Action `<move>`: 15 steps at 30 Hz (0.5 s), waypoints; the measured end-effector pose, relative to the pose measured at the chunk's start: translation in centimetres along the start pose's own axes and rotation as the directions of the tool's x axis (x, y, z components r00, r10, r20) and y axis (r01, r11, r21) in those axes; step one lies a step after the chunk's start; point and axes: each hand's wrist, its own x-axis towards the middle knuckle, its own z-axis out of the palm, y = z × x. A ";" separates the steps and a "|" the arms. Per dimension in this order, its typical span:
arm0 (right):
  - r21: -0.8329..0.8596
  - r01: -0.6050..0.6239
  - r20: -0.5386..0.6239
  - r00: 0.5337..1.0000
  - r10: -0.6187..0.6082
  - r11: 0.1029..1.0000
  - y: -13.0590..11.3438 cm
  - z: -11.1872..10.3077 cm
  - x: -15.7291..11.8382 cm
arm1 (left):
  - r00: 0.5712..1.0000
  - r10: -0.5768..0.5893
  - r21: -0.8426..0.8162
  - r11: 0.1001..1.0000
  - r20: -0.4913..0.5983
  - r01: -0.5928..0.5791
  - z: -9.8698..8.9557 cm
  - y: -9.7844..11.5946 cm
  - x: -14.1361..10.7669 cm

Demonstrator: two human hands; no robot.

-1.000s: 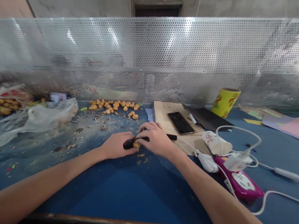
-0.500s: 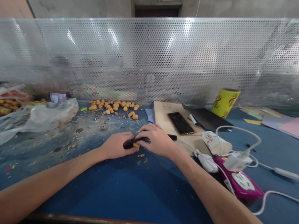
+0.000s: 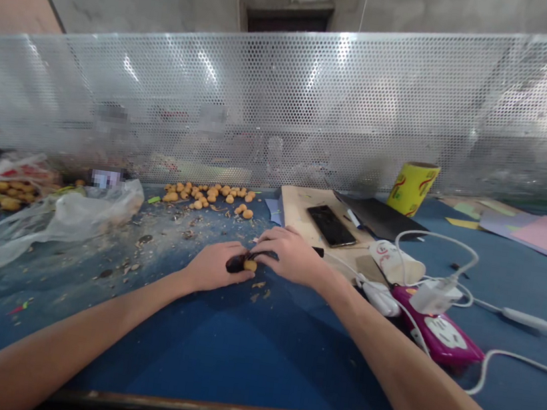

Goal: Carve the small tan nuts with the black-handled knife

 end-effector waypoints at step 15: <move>0.090 0.010 -0.042 0.999 -0.006 0.996 -0.7 0.7 0.2 | 1.000 -0.011 -0.004 1.000 -0.003 0.011 0.1 0.0 0.2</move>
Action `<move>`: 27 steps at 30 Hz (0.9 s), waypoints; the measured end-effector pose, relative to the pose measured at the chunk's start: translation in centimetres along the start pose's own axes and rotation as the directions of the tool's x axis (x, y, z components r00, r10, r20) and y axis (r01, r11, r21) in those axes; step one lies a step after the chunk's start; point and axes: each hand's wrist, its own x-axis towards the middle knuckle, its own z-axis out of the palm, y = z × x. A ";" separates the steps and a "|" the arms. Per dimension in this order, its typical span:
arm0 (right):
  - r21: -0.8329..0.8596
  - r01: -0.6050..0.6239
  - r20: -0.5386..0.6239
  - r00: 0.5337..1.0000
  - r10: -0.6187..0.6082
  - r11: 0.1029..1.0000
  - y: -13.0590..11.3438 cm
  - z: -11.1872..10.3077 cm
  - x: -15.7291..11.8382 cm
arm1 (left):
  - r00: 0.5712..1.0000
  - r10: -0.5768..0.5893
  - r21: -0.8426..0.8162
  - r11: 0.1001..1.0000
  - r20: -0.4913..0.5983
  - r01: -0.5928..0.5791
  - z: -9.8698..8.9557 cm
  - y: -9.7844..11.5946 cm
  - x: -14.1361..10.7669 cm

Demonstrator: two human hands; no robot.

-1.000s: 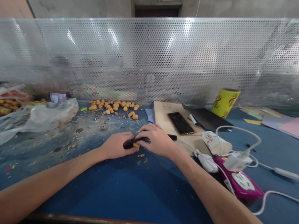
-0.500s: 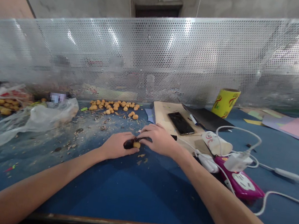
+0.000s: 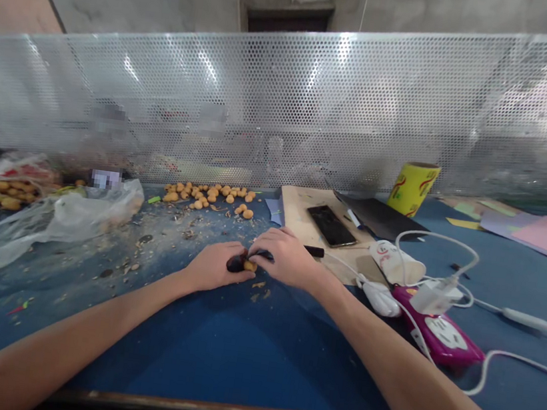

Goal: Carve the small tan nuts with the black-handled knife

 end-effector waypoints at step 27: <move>-0.071 0.029 -0.019 0.999 -0.030 0.997 -0.2 -0.6 0.0 | 0.999 -0.009 -0.062 0.998 0.033 0.011 -0.1 0.1 0.0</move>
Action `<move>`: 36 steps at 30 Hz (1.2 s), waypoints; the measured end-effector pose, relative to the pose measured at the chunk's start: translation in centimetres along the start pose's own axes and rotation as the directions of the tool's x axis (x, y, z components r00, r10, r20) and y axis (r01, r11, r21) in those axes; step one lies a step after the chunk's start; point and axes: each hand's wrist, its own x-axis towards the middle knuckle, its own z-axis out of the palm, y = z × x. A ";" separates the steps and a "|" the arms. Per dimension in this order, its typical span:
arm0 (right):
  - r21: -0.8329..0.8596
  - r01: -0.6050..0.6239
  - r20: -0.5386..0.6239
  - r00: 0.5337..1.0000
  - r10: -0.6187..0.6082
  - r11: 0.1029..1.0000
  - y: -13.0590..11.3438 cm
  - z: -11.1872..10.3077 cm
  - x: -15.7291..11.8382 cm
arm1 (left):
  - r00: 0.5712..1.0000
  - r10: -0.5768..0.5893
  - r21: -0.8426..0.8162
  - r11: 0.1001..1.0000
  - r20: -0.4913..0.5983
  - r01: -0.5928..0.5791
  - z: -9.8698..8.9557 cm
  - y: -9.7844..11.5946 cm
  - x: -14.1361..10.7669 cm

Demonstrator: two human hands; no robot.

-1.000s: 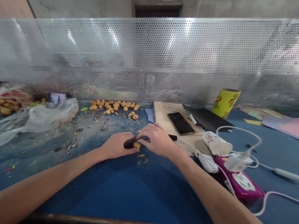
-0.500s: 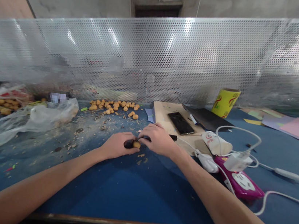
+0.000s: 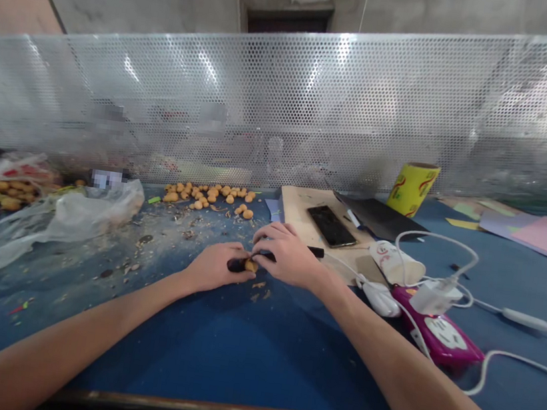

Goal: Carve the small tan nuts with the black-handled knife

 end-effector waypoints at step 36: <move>0.014 0.027 -0.010 1.000 -0.027 1.000 -0.1 -0.1 0.0 | 1.000 -0.017 0.007 1.000 0.023 0.017 0.1 -0.1 0.0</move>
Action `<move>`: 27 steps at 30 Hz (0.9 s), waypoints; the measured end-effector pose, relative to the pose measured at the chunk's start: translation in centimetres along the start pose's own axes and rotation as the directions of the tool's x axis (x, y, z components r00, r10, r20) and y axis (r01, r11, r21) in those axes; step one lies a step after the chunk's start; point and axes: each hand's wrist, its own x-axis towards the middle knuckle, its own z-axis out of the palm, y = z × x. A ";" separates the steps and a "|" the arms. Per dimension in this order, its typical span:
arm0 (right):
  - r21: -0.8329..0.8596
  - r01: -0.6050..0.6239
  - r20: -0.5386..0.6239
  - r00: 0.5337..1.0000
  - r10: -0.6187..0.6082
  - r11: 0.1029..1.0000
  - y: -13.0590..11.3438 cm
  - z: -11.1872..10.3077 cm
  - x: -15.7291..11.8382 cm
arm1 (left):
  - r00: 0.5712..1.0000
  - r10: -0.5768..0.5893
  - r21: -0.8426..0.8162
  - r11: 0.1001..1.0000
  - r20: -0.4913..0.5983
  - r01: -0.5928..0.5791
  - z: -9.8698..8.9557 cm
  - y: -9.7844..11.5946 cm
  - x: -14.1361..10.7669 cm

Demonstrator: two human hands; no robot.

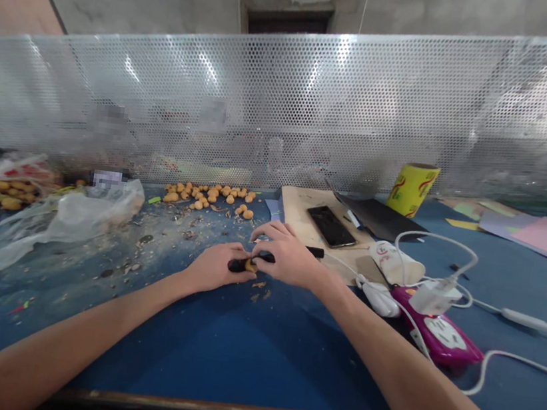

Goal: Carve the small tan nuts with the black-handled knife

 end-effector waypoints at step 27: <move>0.059 -0.016 -0.007 1.000 0.016 0.998 -0.3 0.6 0.1 | 1.000 0.012 -0.026 1.000 -0.022 -0.013 0.1 0.0 0.0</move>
